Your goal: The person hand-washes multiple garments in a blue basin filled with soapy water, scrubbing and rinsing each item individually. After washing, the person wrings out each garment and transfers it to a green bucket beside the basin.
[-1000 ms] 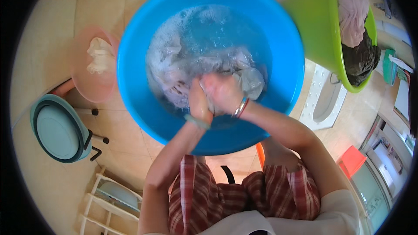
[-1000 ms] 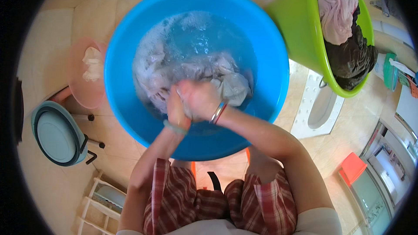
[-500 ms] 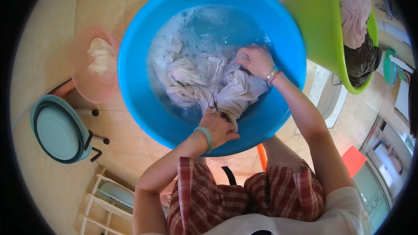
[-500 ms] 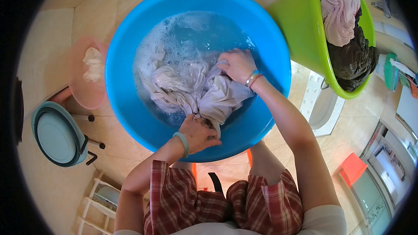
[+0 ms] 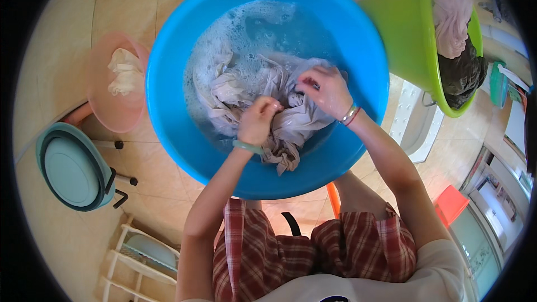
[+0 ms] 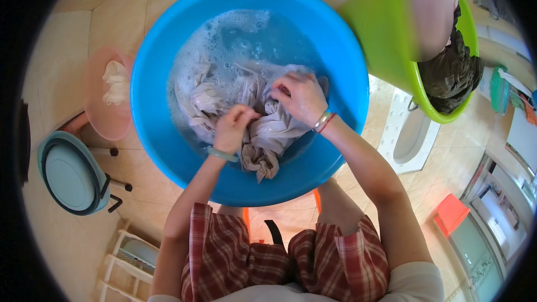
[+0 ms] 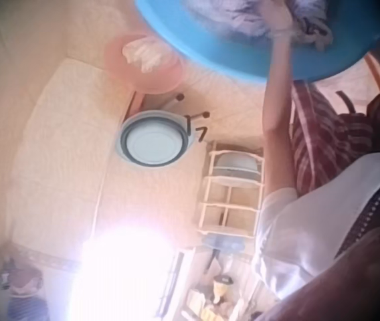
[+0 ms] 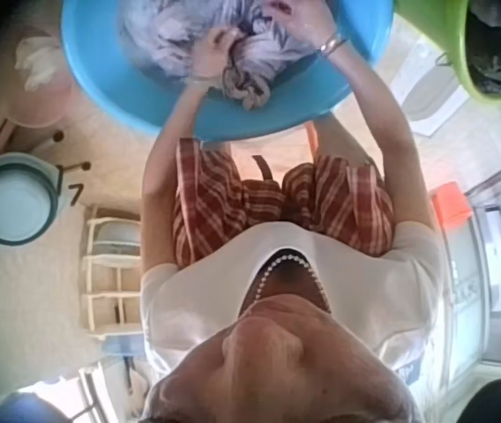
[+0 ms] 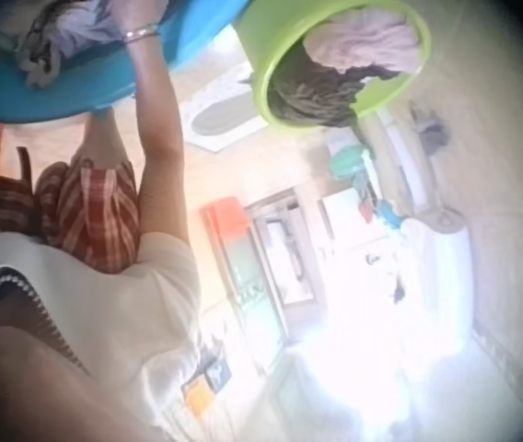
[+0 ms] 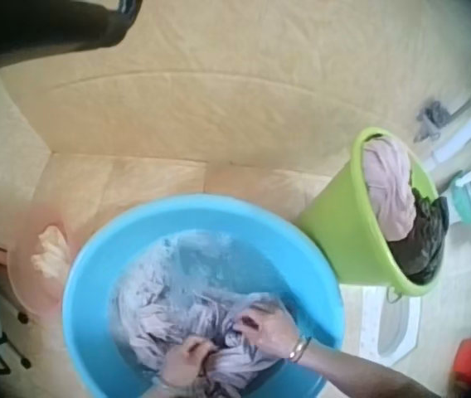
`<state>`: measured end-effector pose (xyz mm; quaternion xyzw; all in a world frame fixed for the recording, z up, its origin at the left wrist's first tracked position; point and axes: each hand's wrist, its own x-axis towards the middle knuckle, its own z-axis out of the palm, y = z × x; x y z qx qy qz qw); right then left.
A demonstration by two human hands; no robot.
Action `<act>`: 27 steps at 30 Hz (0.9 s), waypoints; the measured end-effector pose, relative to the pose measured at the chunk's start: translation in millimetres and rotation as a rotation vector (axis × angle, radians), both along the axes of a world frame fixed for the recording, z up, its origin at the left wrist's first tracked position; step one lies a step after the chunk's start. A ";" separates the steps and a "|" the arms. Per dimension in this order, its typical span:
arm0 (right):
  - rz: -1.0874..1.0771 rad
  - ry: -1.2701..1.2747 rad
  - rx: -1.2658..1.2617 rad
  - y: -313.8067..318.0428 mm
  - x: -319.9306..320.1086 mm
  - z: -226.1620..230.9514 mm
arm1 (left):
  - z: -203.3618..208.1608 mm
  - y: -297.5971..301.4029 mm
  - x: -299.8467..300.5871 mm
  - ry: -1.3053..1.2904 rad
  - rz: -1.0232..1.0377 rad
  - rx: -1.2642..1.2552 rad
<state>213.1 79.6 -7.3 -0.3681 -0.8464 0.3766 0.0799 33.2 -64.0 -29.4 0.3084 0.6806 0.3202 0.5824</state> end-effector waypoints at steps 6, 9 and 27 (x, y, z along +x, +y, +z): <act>0.183 0.043 -0.127 -48.7 28.1 41.2 | 25.2 10.7 -24.2 -0.428 0.291 -0.148; -0.052 0.281 -0.652 -51.7 37.8 83.2 | 15.2 -6.5 -14.6 -0.261 0.210 -0.084; -0.316 0.171 -0.763 -61.7 22.3 60.9 | 72.7 6.5 -8.8 -0.610 0.099 -0.007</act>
